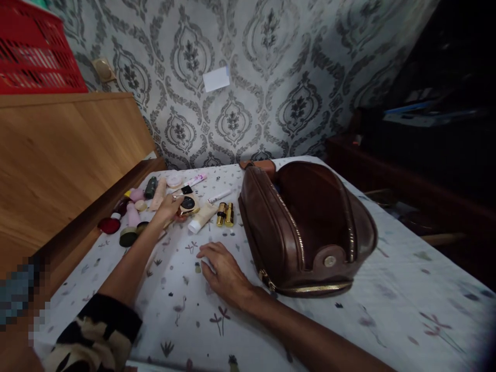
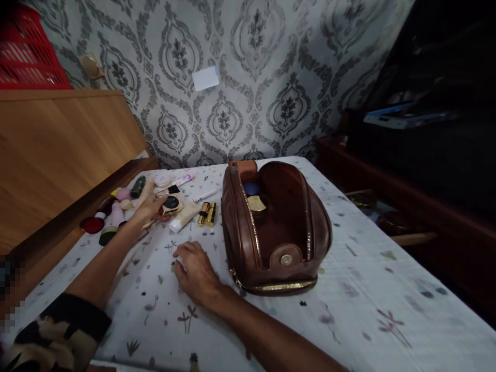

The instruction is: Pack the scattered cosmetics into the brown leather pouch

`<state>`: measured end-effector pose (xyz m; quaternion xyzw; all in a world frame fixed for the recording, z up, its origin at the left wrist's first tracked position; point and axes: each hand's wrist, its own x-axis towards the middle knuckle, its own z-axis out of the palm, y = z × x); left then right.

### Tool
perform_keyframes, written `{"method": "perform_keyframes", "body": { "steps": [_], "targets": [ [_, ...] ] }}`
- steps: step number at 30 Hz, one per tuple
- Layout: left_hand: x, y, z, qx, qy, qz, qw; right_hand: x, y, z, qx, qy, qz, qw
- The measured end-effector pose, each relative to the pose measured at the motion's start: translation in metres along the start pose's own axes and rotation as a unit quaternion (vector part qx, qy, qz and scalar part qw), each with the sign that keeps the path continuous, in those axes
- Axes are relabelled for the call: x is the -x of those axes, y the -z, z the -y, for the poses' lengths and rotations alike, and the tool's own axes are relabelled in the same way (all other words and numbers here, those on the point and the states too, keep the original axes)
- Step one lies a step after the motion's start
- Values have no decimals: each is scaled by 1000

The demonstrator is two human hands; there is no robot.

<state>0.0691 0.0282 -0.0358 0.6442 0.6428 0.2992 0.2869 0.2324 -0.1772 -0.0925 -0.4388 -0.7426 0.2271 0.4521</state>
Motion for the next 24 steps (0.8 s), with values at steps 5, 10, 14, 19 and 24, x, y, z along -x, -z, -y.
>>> {"method": "perform_keyframes", "body": {
  "steps": [5, 10, 14, 19, 24],
  "targets": [
    [48, -17, 16, 163, 55, 40, 984, 0, -1, -1, 12, 8, 10, 1000],
    [71, -37, 9, 233, 27, 49, 971, 5, -3, -12, 54, -34, -32, 997],
    [74, -15, 2, 172, -32, 34, 984, 7, -4, -21, 81, -48, -56, 994],
    [89, 28, -6, 34, -158, 1, 987, 7, -3, -21, 92, -45, -64, 993],
    [113, 32, -9, -182, -344, 101, 916, 5, 1, -15, 88, -39, -55, 994]
  ]
}}
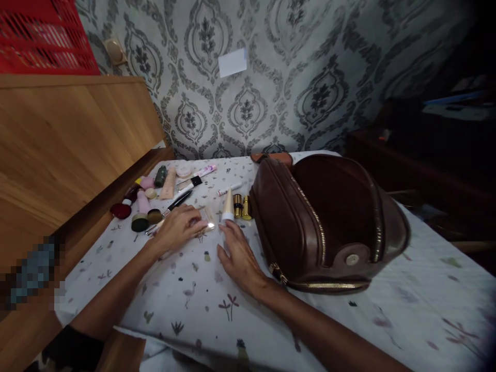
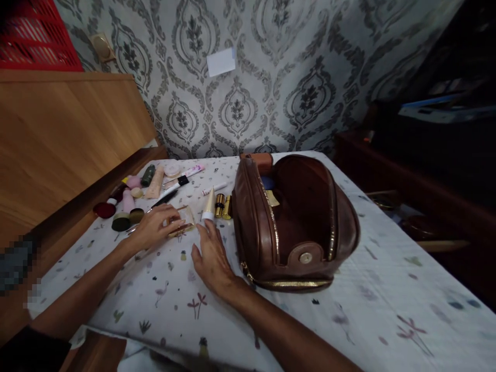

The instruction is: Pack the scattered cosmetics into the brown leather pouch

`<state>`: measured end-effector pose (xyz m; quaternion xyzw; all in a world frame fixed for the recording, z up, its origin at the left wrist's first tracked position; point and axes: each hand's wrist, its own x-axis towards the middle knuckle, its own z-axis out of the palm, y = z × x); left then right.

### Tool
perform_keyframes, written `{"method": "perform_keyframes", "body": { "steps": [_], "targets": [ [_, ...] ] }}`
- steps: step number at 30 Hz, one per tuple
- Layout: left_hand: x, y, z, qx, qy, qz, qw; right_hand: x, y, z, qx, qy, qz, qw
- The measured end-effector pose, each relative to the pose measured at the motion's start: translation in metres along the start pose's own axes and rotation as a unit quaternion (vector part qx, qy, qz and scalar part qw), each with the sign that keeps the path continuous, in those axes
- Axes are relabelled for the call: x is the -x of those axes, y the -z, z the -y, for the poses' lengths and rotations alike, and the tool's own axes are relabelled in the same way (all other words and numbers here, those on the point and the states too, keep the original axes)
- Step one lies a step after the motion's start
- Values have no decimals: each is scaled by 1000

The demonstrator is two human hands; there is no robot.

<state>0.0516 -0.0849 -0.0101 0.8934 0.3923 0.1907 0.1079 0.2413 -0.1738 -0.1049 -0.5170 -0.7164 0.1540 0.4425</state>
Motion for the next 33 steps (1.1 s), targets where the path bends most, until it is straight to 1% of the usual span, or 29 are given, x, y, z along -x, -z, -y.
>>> {"method": "perform_keyframes", "body": {
  "steps": [1, 2, 4, 5, 7, 9, 10, 11, 13, 15, 16, 17, 19, 22, 25, 28, 31, 33],
  "targets": [
    [2, -4, -1, -20, -12, 7, 1000, -1, 1, 2, -1, 0, 1, 1000],
    [3, -8, -2, -23, -3, -3, 1000, -1, 2, 3, -3, 0, 4, 1000],
    [4, -17, 0, -18, 42, -28, 999, -3, 4, 6, -6, -1, 12, 1000],
    [5, -21, 2, -14, 66, -29, 997, -3, 5, 7, -7, -2, 17, 1000],
    [7, -28, 4, -9, 96, -11, 995, -3, 5, 8, -8, -6, 25, 1000],
    [10, -31, 3, -4, 106, 4, 994, -3, 5, 7, -9, -5, 27, 1000],
    [13, -32, 0, -2, 107, 2, 994, -3, 4, 6, -10, -2, 26, 1000],
    [16, -33, -4, -2, 106, -10, 994, -3, 3, 6, -14, 2, 24, 1000],
    [25, -33, -15, -11, 86, -56, 995, -3, 1, 5, -23, 11, 18, 1000],
    [35, -32, -28, -30, 37, -105, 993, -4, 1, 5, -33, 14, 12, 999],
    [40, -31, -34, -37, 13, -122, 992, -4, 1, 6, -37, 13, 14, 999],
    [45, -30, -40, -38, -7, -127, 991, -4, 2, 7, -41, 12, 18, 999],
    [54, -25, -48, -15, -14, -115, 993, -4, 3, 8, -49, 10, 31, 998],
    [63, -18, -52, 40, 26, -59, 997, -3, 5, 11, -53, 11, 50, 997],
    [71, -17, -46, 53, 63, -11, 997, -3, 7, 14, -50, 3, 68, 996],
    [79, -22, -35, 47, 68, 19, 996, -4, 9, 16, -55, -8, 87, 995],
    [87, -29, -27, 39, 49, 24, 998, -5, 10, 17, -63, -18, 91, 994],
    [91, -31, -26, 36, 56, 23, 998, -5, 10, 18, -73, -23, 90, 993]
  ]
}}
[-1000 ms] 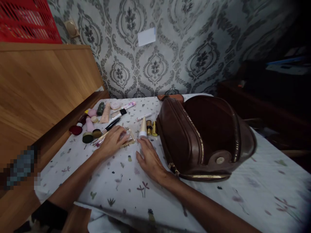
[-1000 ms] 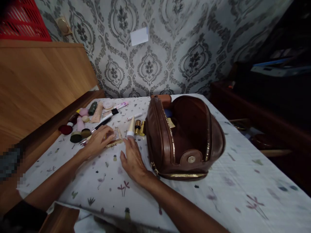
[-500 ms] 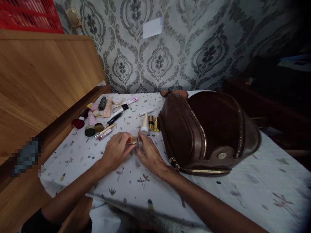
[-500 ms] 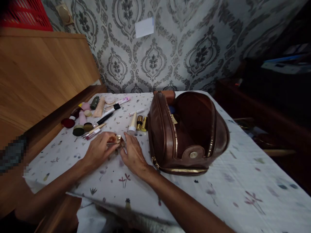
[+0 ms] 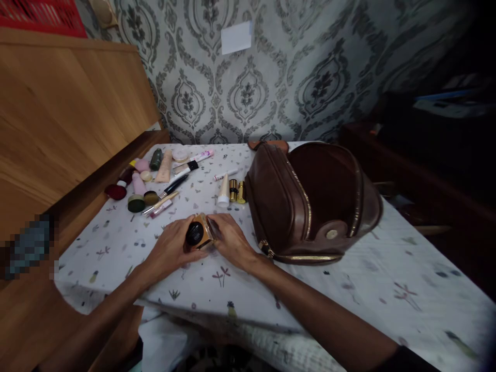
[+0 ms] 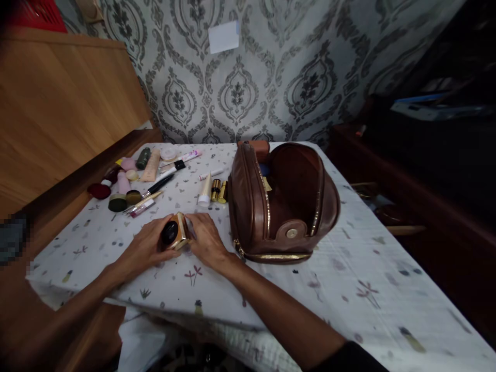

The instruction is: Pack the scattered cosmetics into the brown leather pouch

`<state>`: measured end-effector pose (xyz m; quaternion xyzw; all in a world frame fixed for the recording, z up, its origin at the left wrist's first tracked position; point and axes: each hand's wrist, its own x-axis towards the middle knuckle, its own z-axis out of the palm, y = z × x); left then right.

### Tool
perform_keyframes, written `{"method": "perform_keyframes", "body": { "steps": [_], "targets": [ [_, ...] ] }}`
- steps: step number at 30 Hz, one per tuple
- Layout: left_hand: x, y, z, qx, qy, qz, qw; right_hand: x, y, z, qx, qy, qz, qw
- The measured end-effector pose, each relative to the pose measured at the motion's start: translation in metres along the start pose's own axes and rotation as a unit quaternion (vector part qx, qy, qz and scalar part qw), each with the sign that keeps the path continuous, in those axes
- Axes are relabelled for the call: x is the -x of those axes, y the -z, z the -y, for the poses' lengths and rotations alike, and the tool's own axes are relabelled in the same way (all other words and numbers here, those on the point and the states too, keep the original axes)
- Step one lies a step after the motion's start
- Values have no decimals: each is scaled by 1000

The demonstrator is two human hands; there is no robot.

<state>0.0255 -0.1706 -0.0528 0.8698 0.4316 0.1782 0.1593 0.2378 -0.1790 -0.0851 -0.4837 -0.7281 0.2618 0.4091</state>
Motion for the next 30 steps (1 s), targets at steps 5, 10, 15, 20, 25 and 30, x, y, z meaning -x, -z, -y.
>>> {"method": "perform_keyframes", "body": {
  "steps": [5, 10, 15, 20, 25, 30],
  "targets": [
    [1, -3, -2, 8, 48, -46, 998, 2, 5, 12, -28, 12, 5, 1000],
    [-3, -6, -4, 13, 7, -129, 992, 10, 22, 40, -67, 17, -3, 998],
    [-13, 3, -17, 30, -42, -164, 985, 15, 51, 75, -31, 36, 24, 999],
    [-34, 16, -52, 57, -104, -209, 971, 20, 93, 107, 4, 53, -1, 999],
    [-64, 28, -93, 109, -156, -198, 962, 22, 147, 122, 15, 45, 16, 999],
    [-103, 39, -137, 167, -230, -157, 946, 17, 205, 127, -48, 25, 39, 998]
  ]
}}
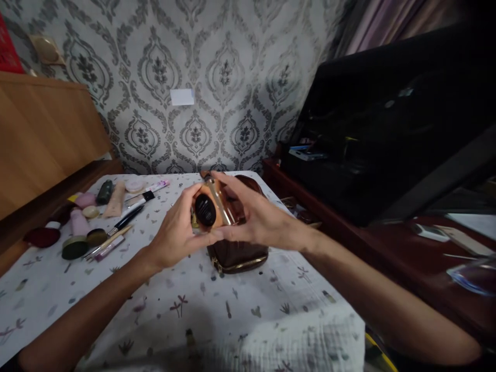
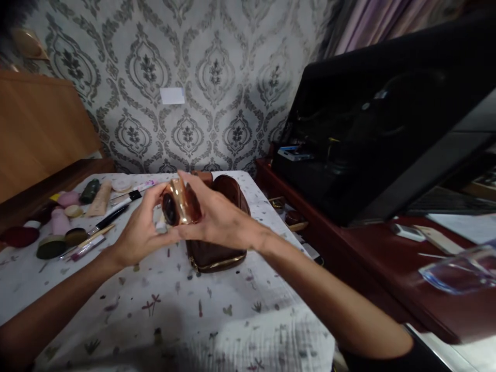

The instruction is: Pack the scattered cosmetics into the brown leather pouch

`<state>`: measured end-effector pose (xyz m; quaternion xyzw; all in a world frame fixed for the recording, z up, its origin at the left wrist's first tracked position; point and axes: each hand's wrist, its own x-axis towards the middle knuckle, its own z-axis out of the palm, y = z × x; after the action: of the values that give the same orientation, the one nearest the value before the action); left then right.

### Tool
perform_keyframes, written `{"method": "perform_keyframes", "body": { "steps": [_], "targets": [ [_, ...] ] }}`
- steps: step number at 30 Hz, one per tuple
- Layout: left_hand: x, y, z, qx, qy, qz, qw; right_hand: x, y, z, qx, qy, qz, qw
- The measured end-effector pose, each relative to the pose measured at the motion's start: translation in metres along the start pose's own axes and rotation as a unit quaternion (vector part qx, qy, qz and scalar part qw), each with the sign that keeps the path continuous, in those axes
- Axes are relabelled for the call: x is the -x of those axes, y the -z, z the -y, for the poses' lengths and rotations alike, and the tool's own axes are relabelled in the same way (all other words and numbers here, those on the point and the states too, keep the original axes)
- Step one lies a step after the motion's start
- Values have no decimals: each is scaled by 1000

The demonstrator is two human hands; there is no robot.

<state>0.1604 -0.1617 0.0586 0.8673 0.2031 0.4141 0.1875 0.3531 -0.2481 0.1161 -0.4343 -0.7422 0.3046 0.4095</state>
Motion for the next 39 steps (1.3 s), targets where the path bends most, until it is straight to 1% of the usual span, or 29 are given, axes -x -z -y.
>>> {"method": "perform_keyframes", "body": {
  "steps": [4, 6, 8, 10, 12, 15, 20, 27, 31, 33, 36, 39],
  "targets": [
    [-38, -15, -12, 44, -23, 17, 999, 0, 35, 8, -39, -2, 6, 999],
    [-49, -23, -15, 58, -22, 36, 997, 2, 48, 10, -29, -12, -7, 999],
    [-53, -29, -14, 69, -21, 58, 996, 4, 58, 8, -6, -20, -23, 1000],
    [-50, -33, -10, 72, -17, 77, 994, 6, 66, 2, 24, -24, -37, 999],
    [-42, -36, -3, 59, 3, 99, 993, 7, 72, -7, 58, -33, -50, 997],
    [-28, -38, 6, 25, 33, 129, 991, 9, 78, -20, 98, -59, -50, 992],
    [-17, -40, 13, -4, -2, 134, 991, 8, 81, -31, 196, -88, -38, 976],
    [-9, -48, 18, 20, 1, 99, 995, 4, 86, -41, 340, -125, -39, 931],
    [-6, -52, 20, 35, 4, 83, 996, -8, 89, -52, 412, -118, -11, 903],
    [-6, -53, 20, 37, 6, 80, 996, -18, 89, -58, 462, -110, 10, 880],
    [-5, -53, 20, 41, 7, 78, 996, -34, 90, -67, 541, -104, 30, 834],
    [-4, -53, 21, 47, 9, 75, 996, -47, 90, -76, 589, -106, 44, 800]
  ]
}}
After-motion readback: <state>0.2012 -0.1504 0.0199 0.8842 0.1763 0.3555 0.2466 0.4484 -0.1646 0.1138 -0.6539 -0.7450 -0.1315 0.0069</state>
